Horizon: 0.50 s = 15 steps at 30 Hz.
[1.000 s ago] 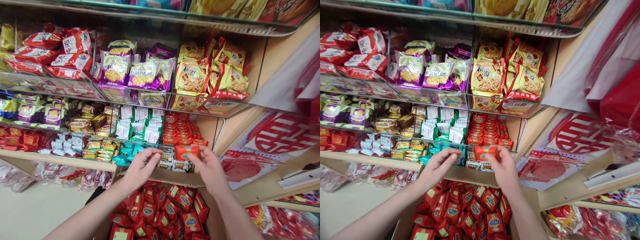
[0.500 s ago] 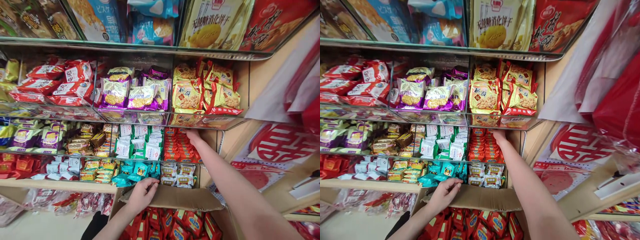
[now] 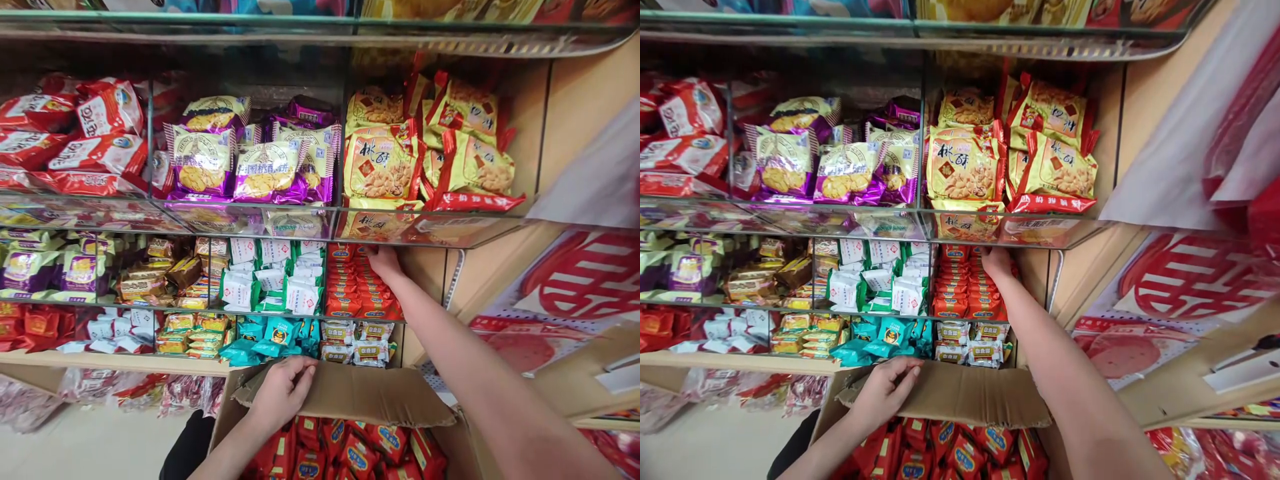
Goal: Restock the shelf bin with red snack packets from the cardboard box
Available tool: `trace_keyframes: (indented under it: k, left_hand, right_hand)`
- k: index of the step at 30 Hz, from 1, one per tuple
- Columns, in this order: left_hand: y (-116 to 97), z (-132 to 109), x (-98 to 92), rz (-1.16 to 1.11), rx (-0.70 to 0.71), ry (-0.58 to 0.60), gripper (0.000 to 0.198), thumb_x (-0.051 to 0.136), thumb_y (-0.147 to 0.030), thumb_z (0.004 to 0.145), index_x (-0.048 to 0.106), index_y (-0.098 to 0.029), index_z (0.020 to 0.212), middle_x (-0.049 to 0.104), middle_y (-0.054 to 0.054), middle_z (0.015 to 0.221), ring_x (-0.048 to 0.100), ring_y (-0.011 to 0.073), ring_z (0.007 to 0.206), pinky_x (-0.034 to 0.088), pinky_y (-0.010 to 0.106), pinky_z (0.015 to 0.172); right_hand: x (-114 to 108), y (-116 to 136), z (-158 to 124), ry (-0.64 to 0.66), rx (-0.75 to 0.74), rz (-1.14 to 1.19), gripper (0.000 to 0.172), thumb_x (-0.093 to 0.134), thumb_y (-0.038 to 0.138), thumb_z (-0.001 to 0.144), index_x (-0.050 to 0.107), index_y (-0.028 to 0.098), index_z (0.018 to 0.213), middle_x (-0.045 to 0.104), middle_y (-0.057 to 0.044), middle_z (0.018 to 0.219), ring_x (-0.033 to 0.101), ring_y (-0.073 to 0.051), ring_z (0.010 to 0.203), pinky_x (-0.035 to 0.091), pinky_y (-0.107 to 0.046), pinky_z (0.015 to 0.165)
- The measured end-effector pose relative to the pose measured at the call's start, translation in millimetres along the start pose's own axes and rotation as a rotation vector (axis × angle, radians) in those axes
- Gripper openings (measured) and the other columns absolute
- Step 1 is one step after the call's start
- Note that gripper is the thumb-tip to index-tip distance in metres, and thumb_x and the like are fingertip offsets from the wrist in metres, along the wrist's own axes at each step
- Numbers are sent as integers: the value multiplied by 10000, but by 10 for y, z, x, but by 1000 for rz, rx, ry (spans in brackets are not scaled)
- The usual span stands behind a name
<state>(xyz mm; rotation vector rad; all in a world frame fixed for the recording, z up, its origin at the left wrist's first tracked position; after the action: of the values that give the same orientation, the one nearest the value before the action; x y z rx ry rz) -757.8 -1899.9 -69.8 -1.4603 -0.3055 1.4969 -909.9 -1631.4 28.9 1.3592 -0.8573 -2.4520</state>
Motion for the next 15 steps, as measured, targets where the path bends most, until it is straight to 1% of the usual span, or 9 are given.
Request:
trace_keyframes:
  k: [3, 6, 8, 12, 15]
  left_hand:
    - [-3, 0, 7, 17, 4, 4, 217, 433, -278, 861, 639, -222, 898, 701, 28, 866, 641, 177, 808, 478, 266, 736]
    - [-5, 5, 11, 25, 6, 8, 219, 431, -281, 861, 639, -229, 901, 701, 31, 869, 641, 181, 813, 483, 273, 744]
    - [-1, 6, 9, 21, 10, 5, 211, 440, -281, 856, 640, -235, 905, 703, 29, 875, 643, 183, 817, 486, 273, 746]
    - [17, 3, 17, 48, 20, 11, 208, 449, -285, 850, 638, -235, 918, 703, 33, 897, 644, 187, 836, 487, 273, 762]
    - [24, 2, 29, 63, 18, 22, 214, 439, -281, 854, 634, -229, 927, 700, 38, 910, 641, 183, 844, 483, 271, 770]
  right_hand:
    - [-24, 1, -8, 35, 19, -11, 359, 495, 319, 815, 548, 146, 1125, 597, -156, 1126, 531, -284, 1080, 403, -380, 884]
    - [-42, -4, -2, 56, 29, -15, 361, 509, 337, 808, 571, 128, 1095, 609, -168, 1099, 534, -304, 1070, 403, -400, 876]
    - [-47, -5, 8, 60, 23, -10, 350, 515, 341, 805, 580, 135, 1081, 615, -157, 1097, 532, -298, 1074, 405, -390, 877]
    - [-50, -1, 27, 52, -8, 7, 329, 493, 336, 824, 568, 174, 1100, 608, -108, 1133, 532, -247, 1085, 404, -334, 889]
    - [-51, 11, 36, 56, -8, 0, 332, 483, 321, 834, 558, 162, 1116, 596, -114, 1153, 518, -249, 1104, 399, -327, 896]
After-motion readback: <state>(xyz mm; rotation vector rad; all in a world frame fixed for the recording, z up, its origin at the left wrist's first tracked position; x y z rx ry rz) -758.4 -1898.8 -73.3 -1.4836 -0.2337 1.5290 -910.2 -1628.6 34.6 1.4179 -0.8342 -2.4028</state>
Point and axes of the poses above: each hand's wrist, its own z-axis towards the middle knuckle, its own x-axis out of the palm, y = z × x, the point moved 6 cm from there along z, towards the middle knuckle
